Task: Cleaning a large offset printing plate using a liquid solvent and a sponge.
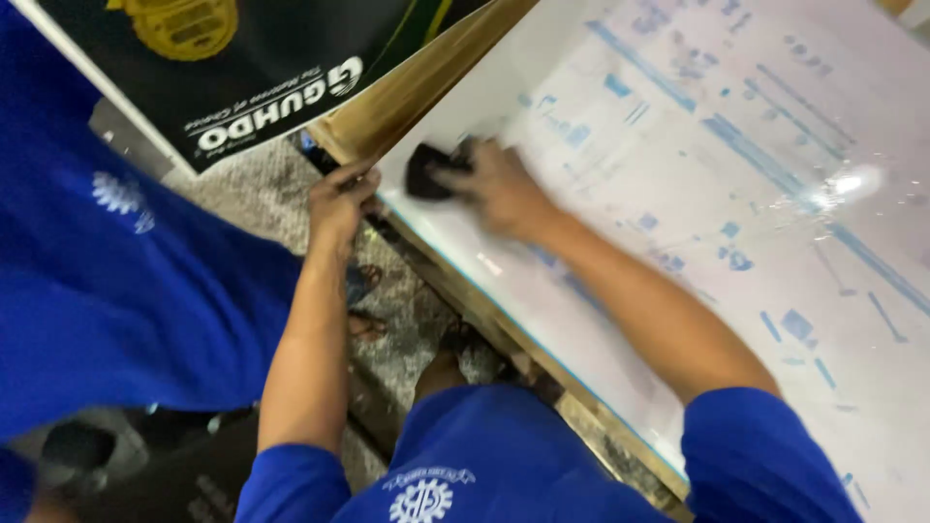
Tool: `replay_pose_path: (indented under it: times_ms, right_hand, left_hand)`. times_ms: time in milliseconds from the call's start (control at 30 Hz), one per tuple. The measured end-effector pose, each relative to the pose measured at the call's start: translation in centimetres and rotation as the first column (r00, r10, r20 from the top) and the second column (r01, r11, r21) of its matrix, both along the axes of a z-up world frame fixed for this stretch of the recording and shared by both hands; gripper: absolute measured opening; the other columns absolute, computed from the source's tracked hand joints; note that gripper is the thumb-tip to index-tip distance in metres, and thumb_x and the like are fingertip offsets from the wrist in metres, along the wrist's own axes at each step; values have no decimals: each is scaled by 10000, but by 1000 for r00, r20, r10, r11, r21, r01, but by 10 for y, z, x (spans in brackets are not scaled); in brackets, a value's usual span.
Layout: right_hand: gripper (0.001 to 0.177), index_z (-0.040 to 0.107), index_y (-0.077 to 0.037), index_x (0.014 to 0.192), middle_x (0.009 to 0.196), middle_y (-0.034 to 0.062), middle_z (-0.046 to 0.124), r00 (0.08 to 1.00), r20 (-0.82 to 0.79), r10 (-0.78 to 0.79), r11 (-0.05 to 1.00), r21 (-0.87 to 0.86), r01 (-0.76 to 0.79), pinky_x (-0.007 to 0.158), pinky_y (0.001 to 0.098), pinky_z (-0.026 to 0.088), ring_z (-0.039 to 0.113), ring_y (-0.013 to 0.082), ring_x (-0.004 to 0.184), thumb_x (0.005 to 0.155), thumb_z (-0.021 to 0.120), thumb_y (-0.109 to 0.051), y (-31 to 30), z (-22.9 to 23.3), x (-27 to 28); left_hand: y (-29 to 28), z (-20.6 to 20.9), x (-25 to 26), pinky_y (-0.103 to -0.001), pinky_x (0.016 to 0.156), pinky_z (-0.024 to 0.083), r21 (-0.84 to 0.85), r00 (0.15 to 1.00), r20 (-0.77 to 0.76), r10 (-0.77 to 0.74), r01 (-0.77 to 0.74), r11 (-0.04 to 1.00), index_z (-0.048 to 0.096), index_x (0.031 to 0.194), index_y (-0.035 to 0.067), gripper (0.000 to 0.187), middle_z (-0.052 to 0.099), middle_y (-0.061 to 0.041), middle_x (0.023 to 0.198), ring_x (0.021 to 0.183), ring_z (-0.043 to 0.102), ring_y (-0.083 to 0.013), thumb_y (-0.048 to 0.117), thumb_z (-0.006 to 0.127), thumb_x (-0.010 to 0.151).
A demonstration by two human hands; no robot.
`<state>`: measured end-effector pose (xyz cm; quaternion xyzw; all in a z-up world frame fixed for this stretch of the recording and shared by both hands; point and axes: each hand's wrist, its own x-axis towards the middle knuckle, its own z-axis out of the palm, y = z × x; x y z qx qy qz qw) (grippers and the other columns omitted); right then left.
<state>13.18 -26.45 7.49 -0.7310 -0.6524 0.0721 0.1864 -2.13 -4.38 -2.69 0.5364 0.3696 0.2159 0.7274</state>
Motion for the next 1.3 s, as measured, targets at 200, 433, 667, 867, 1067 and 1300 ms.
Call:
replay_pose_path:
  times_ms: [200,433,667,867,1067,1300]
  right_hand:
    - [558,588,-131,1507,1336,338,485,853,175,-492,869,156,469,963,607,423,481,485,1193,958,684,-136,10,-33,51]
    - [573,627,-262,1439,1305,323,503,972,165,-166,979,144,143,1046,659,401,472,506,1215,891,746,-377,27,-16,-12]
    - [559,572,-147,1498,1331,343,473,920,130,-369,926,140,352,1002,590,396,456,498,1210,947,671,-165,17,-13,-4]
    - [542,608,-152,1428,1220,228,505,991,-52,-127,992,7,127,950,541,394,469,419,1146,899,707,-216,0,25,-37]
    - [519,616,-136,1441,1208,211,507,960,79,-267,960,107,258,941,518,413,484,402,1132,931,700,-180,27,-10,-43]
    - [571,603,-106,1453,1171,239,499,985,0,-171,985,14,171,905,527,416,491,426,1072,909,716,-234,-23,32,-57]
  left_hand:
    - [-10,19,-4,-269,579,580,86,998,60,-24,19,996,781,1127,7,239,749,-65,891,618,659,-131,105,793,910]
    - [-9,4,-4,-275,567,582,83,996,67,-52,47,995,769,1150,9,290,761,-67,883,602,659,-131,38,741,863]
    - [-6,14,4,-278,612,576,48,994,79,-78,75,996,765,1190,-2,284,734,-74,970,675,670,-133,69,771,916]
    - [1,15,-8,-293,622,587,58,995,65,-73,69,996,732,1231,17,329,724,-90,1038,687,666,-159,67,732,906]
    - [-2,-25,4,-287,641,578,80,985,75,-157,151,985,746,1243,-5,329,742,-106,1038,726,662,-142,36,692,921]
    - [-4,14,-4,-277,609,562,175,998,61,-34,23,984,770,1154,23,255,754,-49,943,696,656,-121,102,758,912]
